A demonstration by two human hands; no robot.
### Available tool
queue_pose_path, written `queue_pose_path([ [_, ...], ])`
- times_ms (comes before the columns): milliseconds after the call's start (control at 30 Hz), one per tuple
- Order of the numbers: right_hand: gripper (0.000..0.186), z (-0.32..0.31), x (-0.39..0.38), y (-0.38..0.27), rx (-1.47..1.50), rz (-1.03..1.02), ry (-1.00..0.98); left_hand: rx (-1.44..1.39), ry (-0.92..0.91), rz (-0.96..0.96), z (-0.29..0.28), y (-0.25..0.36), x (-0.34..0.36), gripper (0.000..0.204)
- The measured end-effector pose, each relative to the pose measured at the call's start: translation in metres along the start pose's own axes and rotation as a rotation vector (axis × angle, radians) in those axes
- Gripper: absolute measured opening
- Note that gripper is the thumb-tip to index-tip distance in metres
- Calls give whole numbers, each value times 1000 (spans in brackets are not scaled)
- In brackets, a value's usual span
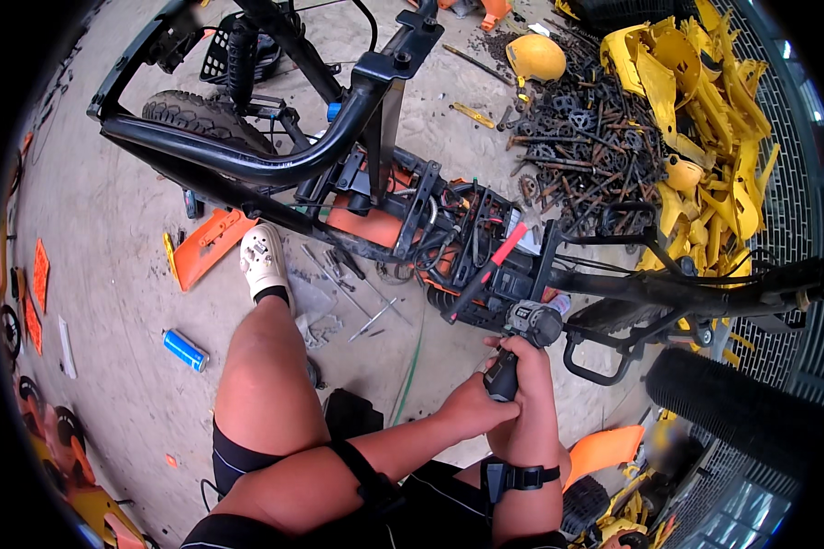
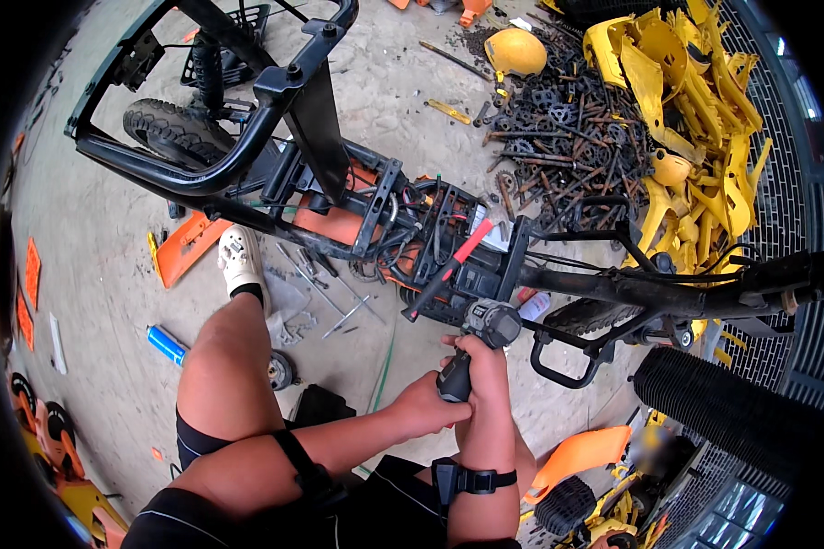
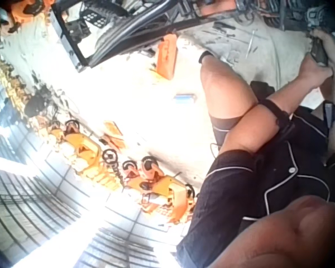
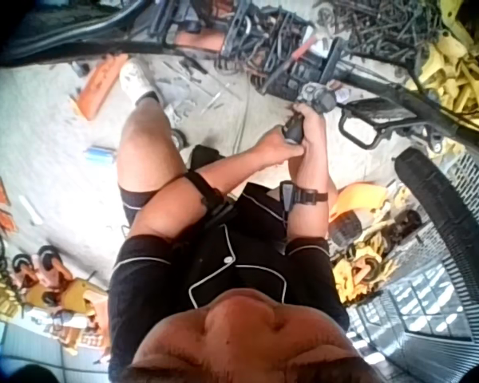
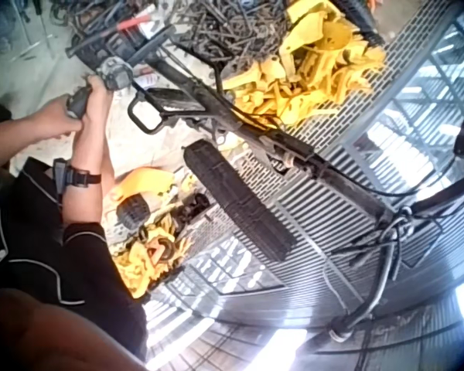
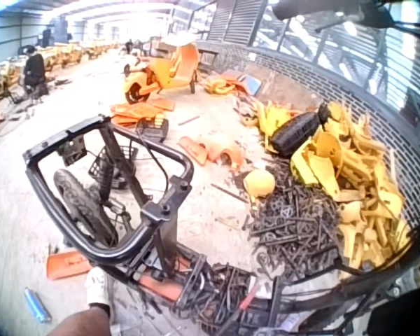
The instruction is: The person uses a power drill and a hammer to disassemble parts from a scooter frame while sitting on the floor in a warehouse.
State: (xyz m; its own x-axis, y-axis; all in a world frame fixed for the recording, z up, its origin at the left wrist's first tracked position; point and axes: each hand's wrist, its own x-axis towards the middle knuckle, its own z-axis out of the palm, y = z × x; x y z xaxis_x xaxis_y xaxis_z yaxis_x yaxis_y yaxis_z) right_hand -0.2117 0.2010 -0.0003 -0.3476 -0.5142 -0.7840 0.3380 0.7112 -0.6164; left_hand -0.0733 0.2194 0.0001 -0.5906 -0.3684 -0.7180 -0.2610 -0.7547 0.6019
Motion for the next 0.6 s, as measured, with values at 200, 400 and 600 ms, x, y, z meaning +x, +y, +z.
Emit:
queue_pose_path([
  [200,35,-3,2,-5,46,76,15,-5,-10,2,-4,12,-4,52],
  [400,38,-3,-1,-13,108,135,13,-58,-111,-60,-24,55,-12,48],
  [600,40,6,-3,-18,81,139,48,-33,-126,-118,-32,62,-9,41],
])
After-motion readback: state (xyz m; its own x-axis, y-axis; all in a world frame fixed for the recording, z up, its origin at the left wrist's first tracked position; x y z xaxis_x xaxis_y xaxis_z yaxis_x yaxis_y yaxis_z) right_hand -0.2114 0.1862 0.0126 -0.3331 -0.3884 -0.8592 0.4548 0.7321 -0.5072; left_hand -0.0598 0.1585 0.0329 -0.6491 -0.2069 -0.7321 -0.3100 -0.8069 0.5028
